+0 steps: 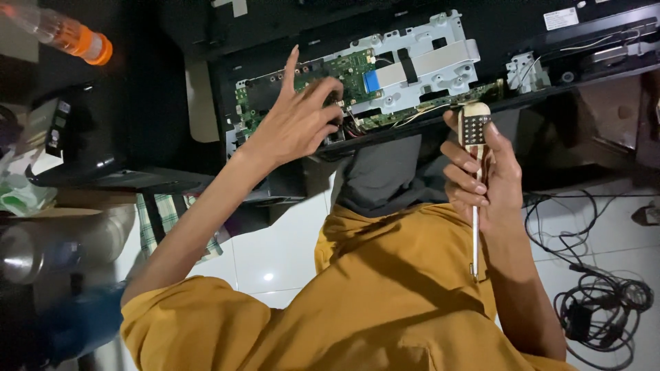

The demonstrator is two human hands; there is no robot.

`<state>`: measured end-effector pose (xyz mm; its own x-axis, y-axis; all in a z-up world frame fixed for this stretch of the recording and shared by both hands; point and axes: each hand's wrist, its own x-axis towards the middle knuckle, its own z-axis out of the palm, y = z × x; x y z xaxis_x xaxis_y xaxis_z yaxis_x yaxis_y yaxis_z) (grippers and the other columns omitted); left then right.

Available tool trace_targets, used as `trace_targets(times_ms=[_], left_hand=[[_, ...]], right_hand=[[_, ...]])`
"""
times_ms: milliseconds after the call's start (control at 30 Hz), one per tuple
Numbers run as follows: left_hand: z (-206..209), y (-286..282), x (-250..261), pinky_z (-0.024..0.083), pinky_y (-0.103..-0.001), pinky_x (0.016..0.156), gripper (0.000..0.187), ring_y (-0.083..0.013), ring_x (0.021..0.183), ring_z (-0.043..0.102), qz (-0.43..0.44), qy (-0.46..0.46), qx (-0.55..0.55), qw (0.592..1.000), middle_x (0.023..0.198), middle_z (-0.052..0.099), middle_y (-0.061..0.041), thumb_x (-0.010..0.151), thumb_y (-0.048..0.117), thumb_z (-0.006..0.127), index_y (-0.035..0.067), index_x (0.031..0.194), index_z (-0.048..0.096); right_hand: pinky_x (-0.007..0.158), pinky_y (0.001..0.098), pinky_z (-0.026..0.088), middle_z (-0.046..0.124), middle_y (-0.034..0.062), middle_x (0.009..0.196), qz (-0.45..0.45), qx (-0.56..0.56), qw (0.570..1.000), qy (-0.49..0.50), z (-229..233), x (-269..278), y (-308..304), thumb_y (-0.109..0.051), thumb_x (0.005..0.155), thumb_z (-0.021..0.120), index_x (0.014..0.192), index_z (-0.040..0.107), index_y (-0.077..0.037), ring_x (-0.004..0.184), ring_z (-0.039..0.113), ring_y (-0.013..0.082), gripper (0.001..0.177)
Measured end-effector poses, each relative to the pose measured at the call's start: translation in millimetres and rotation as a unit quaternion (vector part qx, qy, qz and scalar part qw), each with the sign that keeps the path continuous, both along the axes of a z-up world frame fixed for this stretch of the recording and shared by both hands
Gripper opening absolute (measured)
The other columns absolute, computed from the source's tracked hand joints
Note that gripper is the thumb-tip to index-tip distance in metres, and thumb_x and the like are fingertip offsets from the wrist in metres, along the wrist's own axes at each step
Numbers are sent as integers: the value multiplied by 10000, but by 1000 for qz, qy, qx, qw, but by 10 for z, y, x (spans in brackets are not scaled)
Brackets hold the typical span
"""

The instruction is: The person works on the internal components of a disassembled electronic device, likely a television or monitor. They use a screwdriver to manipulate screws and parts on the circuit board and metal chassis, occasionally picking up small components with their fingers.

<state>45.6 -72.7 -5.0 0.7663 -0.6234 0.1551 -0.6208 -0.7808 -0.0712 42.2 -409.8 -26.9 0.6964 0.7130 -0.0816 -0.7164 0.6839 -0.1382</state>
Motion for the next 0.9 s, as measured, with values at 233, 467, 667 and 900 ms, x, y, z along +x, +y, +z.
trace_targets(times_ms=[233,467,667,900], left_hand=[[27,-69,-36,95,-725,1264,186,-247,1192,626,3,-77,118,990,1183,586,-79,1001,281,793,113,1062,741],[50,-45,-140,146,-684,1263,196,-232,1051,644,30,-71,109,991,1020,673,-46,1048,285,771,113,1034,678],[155,-50,-201,97,-640,1272,82,-224,1068,664,49,20,-6,999,1021,708,-21,1024,158,734,108,1076,695],[55,33,-195,109,-637,1263,65,-257,989,684,40,47,-92,994,1004,704,-61,1052,116,690,73,1039,644]], right_hand=[[334,139,247,375,-19,745,-1,-28,999,-18,-42,-30,48,-305,1086,561,1438,492,-57,491,285,30,436],[320,136,217,358,-28,725,-6,-71,997,-13,-72,-25,93,-319,1058,588,1417,516,-61,481,259,23,449],[326,151,194,355,-27,736,4,-91,995,-27,-161,-11,100,-347,1069,562,1439,527,-71,492,237,29,463],[324,144,191,354,-29,722,1,-108,994,-20,-191,-8,103,-347,1047,588,1430,522,-76,481,229,26,474]])
